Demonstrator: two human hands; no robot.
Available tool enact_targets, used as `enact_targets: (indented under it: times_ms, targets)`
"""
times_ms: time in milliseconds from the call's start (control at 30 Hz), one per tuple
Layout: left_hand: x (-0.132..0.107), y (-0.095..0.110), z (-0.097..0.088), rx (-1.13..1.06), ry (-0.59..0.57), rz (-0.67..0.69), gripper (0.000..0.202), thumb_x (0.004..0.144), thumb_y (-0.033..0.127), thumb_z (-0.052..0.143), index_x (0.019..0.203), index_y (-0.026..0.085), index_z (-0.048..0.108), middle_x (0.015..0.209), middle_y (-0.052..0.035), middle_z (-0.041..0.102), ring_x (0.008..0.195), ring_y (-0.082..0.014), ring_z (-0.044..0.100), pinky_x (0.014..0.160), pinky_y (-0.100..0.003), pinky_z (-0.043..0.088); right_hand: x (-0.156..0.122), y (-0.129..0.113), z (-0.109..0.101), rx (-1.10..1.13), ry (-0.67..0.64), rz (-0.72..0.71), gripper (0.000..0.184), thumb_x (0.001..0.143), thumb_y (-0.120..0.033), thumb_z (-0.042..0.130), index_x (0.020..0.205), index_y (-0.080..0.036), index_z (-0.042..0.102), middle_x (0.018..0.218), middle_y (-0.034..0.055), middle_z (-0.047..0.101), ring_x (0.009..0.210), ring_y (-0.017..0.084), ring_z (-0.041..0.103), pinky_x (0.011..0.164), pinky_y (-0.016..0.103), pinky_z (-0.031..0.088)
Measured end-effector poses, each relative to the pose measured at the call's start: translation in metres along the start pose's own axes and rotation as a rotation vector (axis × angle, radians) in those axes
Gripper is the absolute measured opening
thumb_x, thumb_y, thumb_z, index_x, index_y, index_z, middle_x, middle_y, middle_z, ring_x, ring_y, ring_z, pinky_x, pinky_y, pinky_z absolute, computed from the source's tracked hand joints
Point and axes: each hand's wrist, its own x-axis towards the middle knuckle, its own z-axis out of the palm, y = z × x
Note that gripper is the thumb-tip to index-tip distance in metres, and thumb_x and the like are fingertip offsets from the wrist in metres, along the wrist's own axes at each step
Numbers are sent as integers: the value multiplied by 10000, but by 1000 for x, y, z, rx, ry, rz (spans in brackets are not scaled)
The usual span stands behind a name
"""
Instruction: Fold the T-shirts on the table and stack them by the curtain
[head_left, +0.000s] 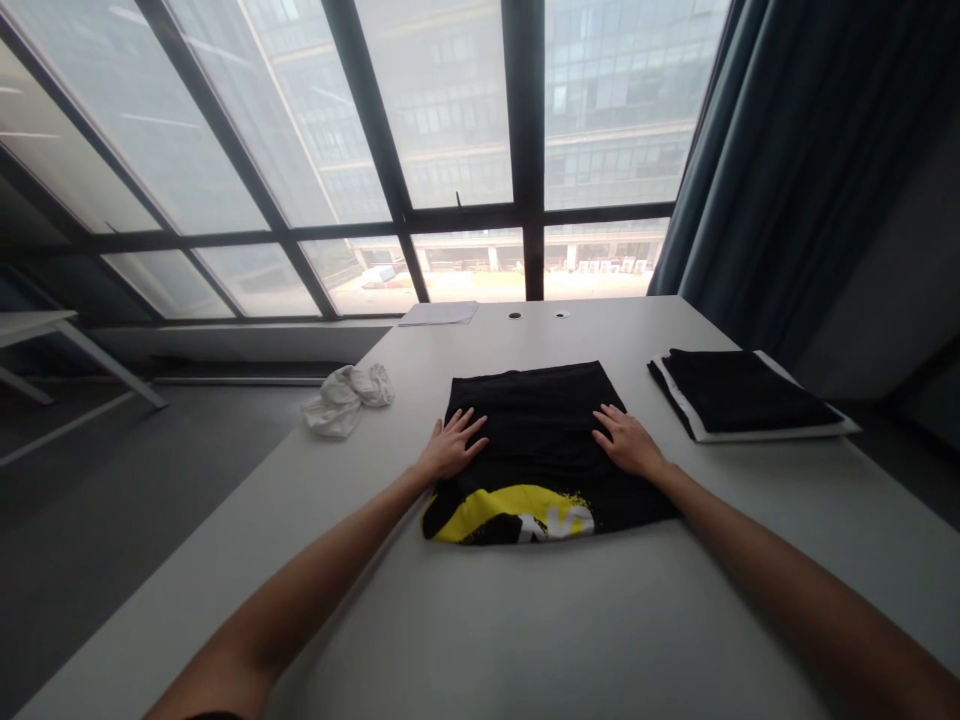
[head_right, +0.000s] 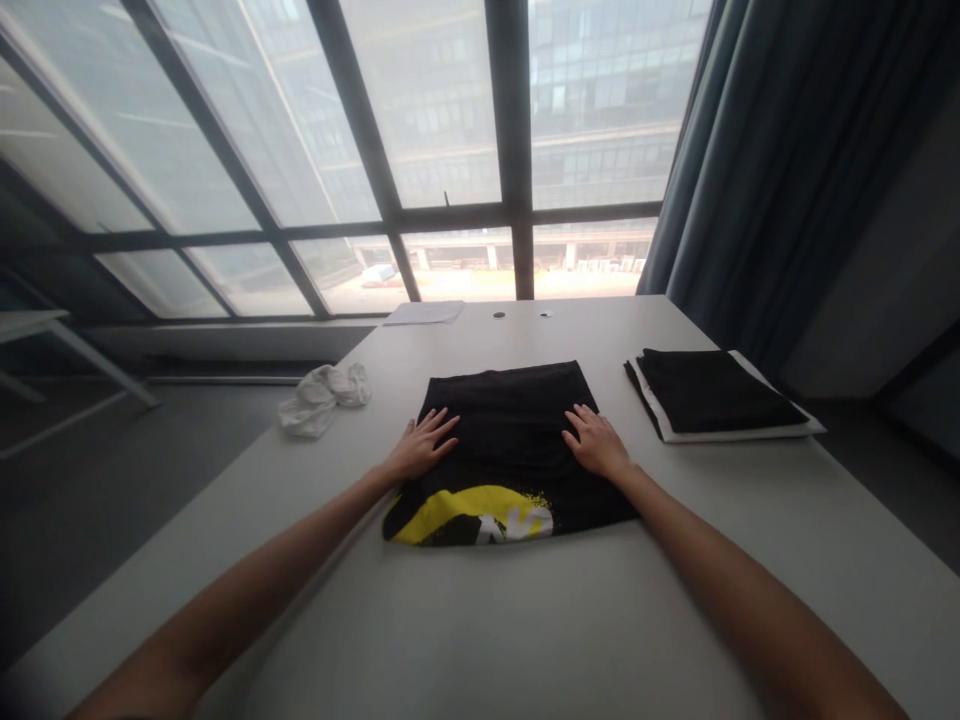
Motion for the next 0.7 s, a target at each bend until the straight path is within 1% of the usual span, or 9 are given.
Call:
enact_targets:
  times_ms: [100,167,233,300,333,433,533,633,700]
  targets:
    - [44,-10,-13,-30,-54,36,609,994,593,372,1543,330,373,1668,-62,202,1534,-348,127,1177,-659,110,26,0,-4,-19,1,57,525,998,-400,436,1450,-142,513,1568,168,410,1465,307,343,1172,491,289]
    - [66,-13,-21,-64,7,57,573,983,545,430,1505,310,441,1637,-84,294,1508,-345,220,1182,-626,157,39,-1,-10,-43,43,46,488,985,-367,471,1419,-156,541,1533,169,454,1432,306,380,1154,481,301]
    - [75,-13,-27,-98,116,57,510,969,500,472,1423,279,543,1538,-106,438,1429,-327,367,1174,-556,250,46,-1,-15,-49,82,-3,423,965,-331,514,1351,-179,598,1431,156,550,1342,293,463,1121,449,326]
    - [72,-13,-30,-153,169,36,444,954,504,491,1272,241,654,1326,-117,594,1260,-300,532,1101,-473,382,47,-2,-19,-30,83,-33,356,942,-286,553,1273,-192,643,1282,137,633,1213,274,541,1057,413,374]
    - [66,-13,-30,-181,161,26,426,939,526,508,1174,224,696,1190,-111,645,1143,-285,596,1034,-437,444,46,-2,-19,-17,73,-33,328,929,-263,569,1237,-196,658,1218,126,654,1162,268,561,1021,401,394]
    - [46,-10,-27,-258,95,5,363,837,540,638,938,203,727,886,-62,661,832,-232,649,817,-355,530,43,-3,-22,13,59,-17,228,888,-198,603,1094,-200,701,1099,97,678,1089,256,586,958,376,421]
    - [32,-5,-27,-302,100,-12,221,775,404,690,852,197,702,885,-50,662,798,-209,651,769,-318,533,40,-7,-27,62,59,-16,143,885,-170,587,963,-193,705,1047,80,678,993,212,620,889,318,453]
    - [26,5,-35,-341,139,-26,126,789,309,633,840,195,650,914,-51,684,836,-205,668,782,-309,537,33,-13,-41,115,76,-37,156,896,-163,555,976,-194,686,1084,67,676,906,171,642,833,271,478]
    - [18,12,-47,-365,158,-15,110,823,292,585,885,207,619,923,-43,701,868,-204,674,796,-308,537,23,-18,-56,152,97,-71,176,899,-167,539,1000,-202,678,1084,58,685,915,175,648,850,275,486]
